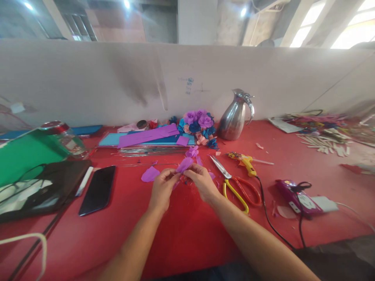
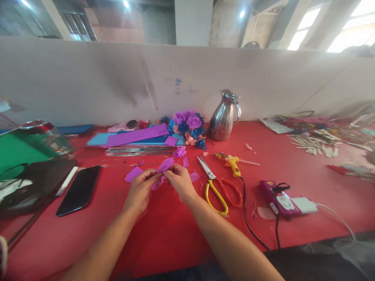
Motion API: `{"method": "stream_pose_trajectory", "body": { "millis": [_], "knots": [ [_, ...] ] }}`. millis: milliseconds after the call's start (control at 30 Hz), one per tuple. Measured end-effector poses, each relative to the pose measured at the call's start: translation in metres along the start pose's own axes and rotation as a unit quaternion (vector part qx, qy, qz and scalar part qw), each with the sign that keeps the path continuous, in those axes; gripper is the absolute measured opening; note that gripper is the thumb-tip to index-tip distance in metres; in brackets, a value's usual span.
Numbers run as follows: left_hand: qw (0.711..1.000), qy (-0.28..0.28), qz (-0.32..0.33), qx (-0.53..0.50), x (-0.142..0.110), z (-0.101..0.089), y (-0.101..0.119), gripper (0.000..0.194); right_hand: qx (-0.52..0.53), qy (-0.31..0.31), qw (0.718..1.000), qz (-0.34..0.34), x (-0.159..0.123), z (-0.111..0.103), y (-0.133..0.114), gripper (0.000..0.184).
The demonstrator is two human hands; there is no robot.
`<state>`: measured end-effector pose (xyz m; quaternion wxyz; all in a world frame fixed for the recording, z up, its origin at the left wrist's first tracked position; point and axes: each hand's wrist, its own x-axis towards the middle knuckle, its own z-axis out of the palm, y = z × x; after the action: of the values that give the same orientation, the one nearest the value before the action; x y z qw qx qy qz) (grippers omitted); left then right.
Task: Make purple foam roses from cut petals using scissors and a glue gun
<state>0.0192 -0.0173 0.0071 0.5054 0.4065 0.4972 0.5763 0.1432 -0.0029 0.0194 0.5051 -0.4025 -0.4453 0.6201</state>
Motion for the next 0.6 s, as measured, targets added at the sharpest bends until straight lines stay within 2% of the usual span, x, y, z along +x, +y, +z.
{"method": "stream_pose_trajectory", "body": {
  "millis": [167,600],
  "knots": [
    [0.999,-0.021,-0.025,-0.037,-0.0028,0.0016,0.0038,0.015,0.003,0.009,1.000,-0.007,0.0014,-0.0015,0.0050,0.014],
    [0.998,-0.049,0.023,-0.020,-0.0019,0.0015,0.0026,0.018,0.011,-0.002,1.000,-0.024,0.0031,-0.0028,0.0061,0.019]
  ]
}}
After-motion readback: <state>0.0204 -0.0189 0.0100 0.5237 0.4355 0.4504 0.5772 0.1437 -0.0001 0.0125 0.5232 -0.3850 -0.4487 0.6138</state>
